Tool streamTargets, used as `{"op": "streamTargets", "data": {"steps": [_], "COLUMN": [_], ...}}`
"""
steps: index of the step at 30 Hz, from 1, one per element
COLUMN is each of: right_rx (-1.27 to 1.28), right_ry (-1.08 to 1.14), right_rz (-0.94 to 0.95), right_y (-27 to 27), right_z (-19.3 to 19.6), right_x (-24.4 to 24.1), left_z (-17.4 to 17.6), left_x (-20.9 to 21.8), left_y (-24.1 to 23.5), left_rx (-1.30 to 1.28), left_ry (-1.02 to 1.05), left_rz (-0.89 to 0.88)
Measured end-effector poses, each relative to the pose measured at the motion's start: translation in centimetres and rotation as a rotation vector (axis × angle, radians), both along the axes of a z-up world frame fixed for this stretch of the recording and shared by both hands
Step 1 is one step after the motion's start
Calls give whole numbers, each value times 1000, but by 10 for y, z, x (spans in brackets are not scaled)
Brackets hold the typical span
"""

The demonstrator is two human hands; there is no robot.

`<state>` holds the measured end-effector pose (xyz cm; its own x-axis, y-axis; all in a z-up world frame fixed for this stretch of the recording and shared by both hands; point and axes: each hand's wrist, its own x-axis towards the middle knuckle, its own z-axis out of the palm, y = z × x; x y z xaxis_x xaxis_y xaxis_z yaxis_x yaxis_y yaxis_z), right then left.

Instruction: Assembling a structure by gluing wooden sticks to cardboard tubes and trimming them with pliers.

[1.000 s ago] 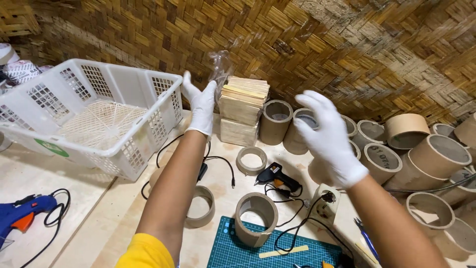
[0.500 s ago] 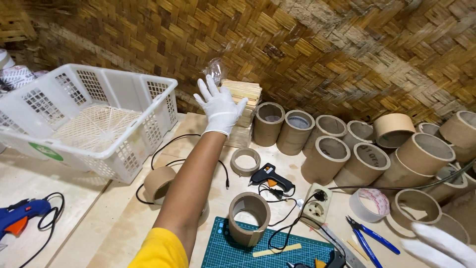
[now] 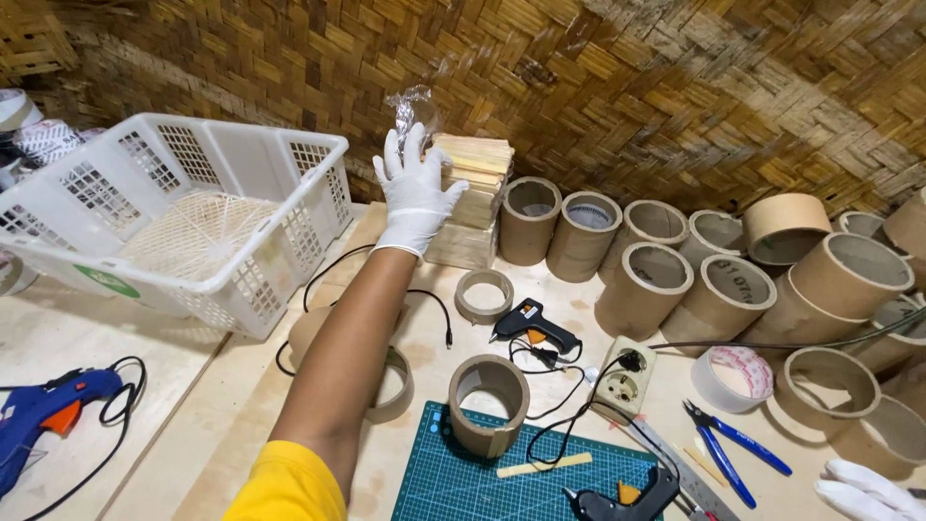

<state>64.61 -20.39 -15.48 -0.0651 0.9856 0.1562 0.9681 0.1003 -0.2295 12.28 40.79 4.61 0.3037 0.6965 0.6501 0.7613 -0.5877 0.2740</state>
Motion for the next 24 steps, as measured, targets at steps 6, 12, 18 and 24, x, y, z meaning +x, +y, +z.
{"op": "streamTargets", "data": {"steps": [6,12,18,24], "right_rx": [90,255,-112,-118], "right_ry": [180,266,717,437], "right_rz": [-146,-116,-108,-135], "right_y": [3,25,36,55], "right_z": [48,161,159,150], "right_x": [-88,-242,-268,-294], "left_z": [-31,-32,10,65], "left_x": [-15,-23,-38,-58], "left_y": [5,-21,-92,-208], "left_rx": [255,210,219,257], "left_ry": [10,155,17,-69], "left_rz": [-133,-151,-393,-927]}}
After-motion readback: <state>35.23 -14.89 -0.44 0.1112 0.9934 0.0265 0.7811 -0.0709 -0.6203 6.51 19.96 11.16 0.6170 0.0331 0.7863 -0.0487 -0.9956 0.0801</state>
